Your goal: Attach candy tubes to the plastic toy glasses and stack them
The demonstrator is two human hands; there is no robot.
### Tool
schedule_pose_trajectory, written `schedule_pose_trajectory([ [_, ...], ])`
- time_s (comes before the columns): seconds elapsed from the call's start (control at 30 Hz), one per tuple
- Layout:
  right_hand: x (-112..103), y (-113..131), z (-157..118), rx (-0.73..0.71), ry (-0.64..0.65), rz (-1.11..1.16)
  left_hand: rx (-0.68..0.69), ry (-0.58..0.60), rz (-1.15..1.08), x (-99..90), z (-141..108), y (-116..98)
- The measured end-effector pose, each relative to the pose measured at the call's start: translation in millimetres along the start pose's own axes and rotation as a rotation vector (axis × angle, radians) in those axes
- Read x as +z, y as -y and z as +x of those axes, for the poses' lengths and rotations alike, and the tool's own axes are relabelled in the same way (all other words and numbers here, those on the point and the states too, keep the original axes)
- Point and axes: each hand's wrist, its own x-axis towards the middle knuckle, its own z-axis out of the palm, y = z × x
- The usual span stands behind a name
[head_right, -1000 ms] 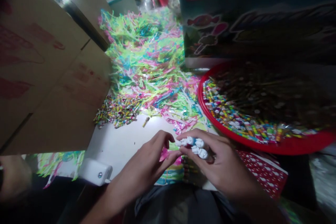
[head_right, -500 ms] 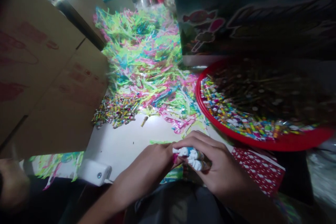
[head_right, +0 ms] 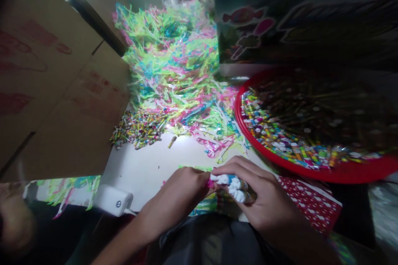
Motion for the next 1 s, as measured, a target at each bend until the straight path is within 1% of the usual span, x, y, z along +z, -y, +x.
schedule_pose_trajectory([
  [0.1,0.4,-2.7,0.5,0.022,0.016,0.002,0.021,0.008,0.02,-0.1,-0.3,0.2],
  [0.23,0.3,-8.7,0.9,0.019,0.058,0.024,0.025,0.014,-0.046,2.5,-2.0,2.0],
  [0.33,0.8,-13.4,1.2,-0.005,0.066,0.029,0.013,0.051,-0.084,3.8,-1.0,4.2],
  [0.43,1.5,-16.4,1.9,-0.062,0.105,-0.005,-0.014,0.098,-0.069,4.1,1.3,7.6],
  [0.5,1.9,-18.0,2.5,-0.097,0.126,-0.031,-0.012,0.098,-0.038,5.4,2.0,11.0],
  [0.63,3.9,-22.6,2.1,-0.111,0.154,-0.017,0.018,0.071,-0.005,12.4,1.1,18.5],
  [0.77,11.5,-26.9,1.6,-0.148,0.213,0.034,0.02,0.138,-0.041,19.5,3.2,24.4],
  [0.87,20.1,-30.3,5.0,-0.058,0.178,0.058,-0.006,0.144,-0.017,21.5,7.4,31.9],
  [0.93,24.5,-37.0,8.8,0.038,0.135,0.026,-0.018,0.073,0.032,21.0,9.2,40.9],
  [1.0,26.4,-50.1,12.8,0.121,0.055,-0.046,0.022,-0.022,0.091,20.3,9.1,53.9],
])
